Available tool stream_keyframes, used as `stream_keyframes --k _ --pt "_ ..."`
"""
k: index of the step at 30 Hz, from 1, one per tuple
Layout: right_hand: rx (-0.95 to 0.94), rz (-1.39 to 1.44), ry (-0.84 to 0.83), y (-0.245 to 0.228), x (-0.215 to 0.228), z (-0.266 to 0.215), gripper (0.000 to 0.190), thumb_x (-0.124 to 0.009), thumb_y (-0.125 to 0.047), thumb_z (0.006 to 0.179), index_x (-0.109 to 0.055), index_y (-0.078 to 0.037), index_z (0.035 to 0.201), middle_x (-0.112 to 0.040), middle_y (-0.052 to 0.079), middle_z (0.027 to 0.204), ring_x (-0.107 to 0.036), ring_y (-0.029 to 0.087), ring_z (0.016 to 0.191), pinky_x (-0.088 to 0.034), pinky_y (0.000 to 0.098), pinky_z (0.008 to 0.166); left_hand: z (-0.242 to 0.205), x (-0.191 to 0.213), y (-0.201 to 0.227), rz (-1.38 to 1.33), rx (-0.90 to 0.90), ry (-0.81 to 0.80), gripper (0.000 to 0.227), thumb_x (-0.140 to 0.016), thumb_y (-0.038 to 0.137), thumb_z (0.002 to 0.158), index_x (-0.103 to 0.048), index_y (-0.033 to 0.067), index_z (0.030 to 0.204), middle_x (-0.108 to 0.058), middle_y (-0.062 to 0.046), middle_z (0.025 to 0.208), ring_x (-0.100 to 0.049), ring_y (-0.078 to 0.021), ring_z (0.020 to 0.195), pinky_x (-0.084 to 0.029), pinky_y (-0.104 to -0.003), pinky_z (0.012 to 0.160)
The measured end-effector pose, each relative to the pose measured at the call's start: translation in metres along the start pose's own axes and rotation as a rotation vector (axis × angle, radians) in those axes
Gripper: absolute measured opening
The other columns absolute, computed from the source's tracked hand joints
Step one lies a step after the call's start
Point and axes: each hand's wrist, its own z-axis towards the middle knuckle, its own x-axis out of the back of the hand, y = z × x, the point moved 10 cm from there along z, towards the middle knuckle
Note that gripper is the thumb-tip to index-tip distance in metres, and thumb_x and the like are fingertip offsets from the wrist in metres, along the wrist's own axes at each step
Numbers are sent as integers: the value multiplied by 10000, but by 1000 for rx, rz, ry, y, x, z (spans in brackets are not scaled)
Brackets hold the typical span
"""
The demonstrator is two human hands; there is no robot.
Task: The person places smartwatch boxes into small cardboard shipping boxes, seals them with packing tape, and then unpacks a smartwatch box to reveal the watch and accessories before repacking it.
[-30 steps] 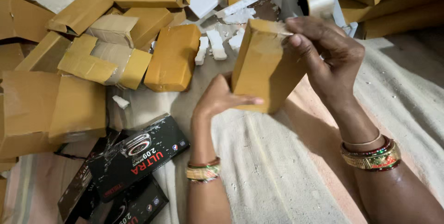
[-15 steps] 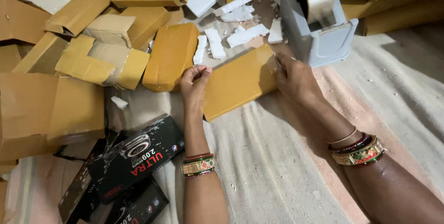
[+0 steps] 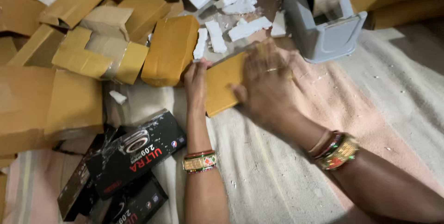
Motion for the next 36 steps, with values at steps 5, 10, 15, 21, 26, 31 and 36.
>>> stream_keyframes --k 5,10,15,21,26,31,36 --pt "468 170 -117 -74 -15 -5 774 -242 -591 1028 -228 -49 1580 -239 159 1644 -128 287 1540 31 621 1227 0 1 -3 -22 165 28 584 -493 533 998 -734 2 977 -735 -48 995 -638 -164 1008 -487 -340 903" --pt "129 7 141 7 -8 26 832 -250 -646 980 -227 -56 1565 -263 178 1632 -140 391 1515 -40 667 1180 -3 6 -15 -46 197 65 549 -559 499 994 -733 -21 972 -726 -88 985 -634 -208 970 -478 -349 908" --pt "-157 292 178 84 -26 36 904 -362 -649 1027 -243 80 1549 -329 331 1580 -317 492 1446 -356 607 1121 7 8 -2 -207 23 123 424 -650 377 983 -707 -43 962 -721 -117 967 -668 -205 937 -513 -358 914" --pt "-17 1514 235 107 -2 37 803 -482 -561 988 -387 21 1531 -584 216 1378 -567 333 1292 -492 486 1082 -26 62 63 -640 -317 505 400 -514 382 1069 -642 53 879 -568 -75 603 -516 -183 519 -379 -382 562" --pt "-113 2112 291 130 -2 28 752 -459 -545 1031 -421 -50 1595 -617 203 1132 -656 336 1032 -550 517 1006 -17 49 96 -990 -238 114 620 -414 567 1071 -663 20 920 -535 -48 601 -532 -167 524 -512 -412 760" --pt "-301 1184 28 116 -15 36 759 -411 -570 967 -490 9 1451 -619 215 1363 -678 374 1234 -517 523 1073 -10 41 62 -264 73 297 468 -473 522 970 -653 94 1030 -703 -59 978 -680 -208 992 -501 -422 908" --pt "-88 226 -141 60 -21 33 827 -270 -647 972 -192 -72 1561 -103 201 1634 12 432 1493 -69 669 1133 -16 -25 78 568 -81 96 612 -433 647 1009 -700 116 1154 -750 -85 1225 -679 -242 1212 -504 -474 1131"
